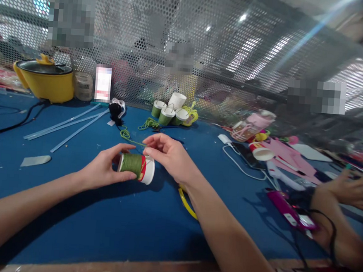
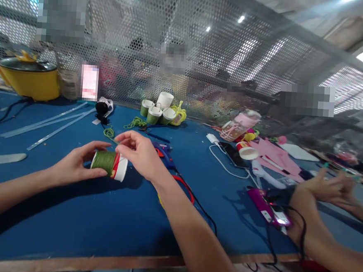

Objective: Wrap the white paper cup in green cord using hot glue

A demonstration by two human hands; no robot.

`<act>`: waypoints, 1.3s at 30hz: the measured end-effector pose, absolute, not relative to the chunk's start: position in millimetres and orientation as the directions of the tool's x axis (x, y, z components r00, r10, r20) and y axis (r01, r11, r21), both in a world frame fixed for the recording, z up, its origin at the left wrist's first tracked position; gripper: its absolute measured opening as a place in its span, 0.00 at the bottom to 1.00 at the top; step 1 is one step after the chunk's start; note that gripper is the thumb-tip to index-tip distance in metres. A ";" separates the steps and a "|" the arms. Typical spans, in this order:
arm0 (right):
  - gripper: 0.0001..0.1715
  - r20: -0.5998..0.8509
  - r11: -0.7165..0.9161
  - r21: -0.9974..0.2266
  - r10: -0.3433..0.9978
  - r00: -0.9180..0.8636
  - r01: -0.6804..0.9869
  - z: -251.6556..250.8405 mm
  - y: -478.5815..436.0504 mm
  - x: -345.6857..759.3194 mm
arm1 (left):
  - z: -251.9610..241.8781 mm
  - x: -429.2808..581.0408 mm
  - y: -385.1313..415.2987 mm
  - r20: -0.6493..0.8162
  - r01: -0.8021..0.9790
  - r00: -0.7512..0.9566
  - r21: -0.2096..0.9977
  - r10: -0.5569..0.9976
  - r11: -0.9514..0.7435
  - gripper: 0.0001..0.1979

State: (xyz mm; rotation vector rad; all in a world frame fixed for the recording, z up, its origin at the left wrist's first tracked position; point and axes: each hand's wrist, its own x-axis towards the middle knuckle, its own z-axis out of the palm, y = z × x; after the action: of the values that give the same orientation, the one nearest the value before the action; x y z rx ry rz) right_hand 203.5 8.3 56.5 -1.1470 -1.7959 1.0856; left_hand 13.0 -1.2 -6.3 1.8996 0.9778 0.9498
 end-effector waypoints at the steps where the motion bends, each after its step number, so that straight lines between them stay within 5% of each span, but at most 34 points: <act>1: 0.07 0.123 0.223 -0.936 0.933 -0.339 0.273 55.0 9.7 204.6 | -6.2 13.0 -1.6 0.243 0.282 0.427 0.879 0.871 -0.384 0.29; 24: 0.06 0.242 0.271 -0.950 0.954 -0.178 0.157 37.5 10.6 201.5 | 4.9 16.2 -11.2 0.093 0.393 0.493 0.863 0.865 -0.317 0.20; 39: 0.05 0.106 0.150 -0.973 0.966 -0.235 0.178 32.5 10.0 202.1 | -2.0 13.3 -10.4 0.418 0.339 0.523 0.698 0.743 -0.631 0.21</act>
State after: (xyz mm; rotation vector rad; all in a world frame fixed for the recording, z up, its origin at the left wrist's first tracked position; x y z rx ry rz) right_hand 202.1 10.0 32.5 -1.1361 -1.5807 1.1737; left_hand 13.3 -10.4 -2.0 2.2185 0.8774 0.9738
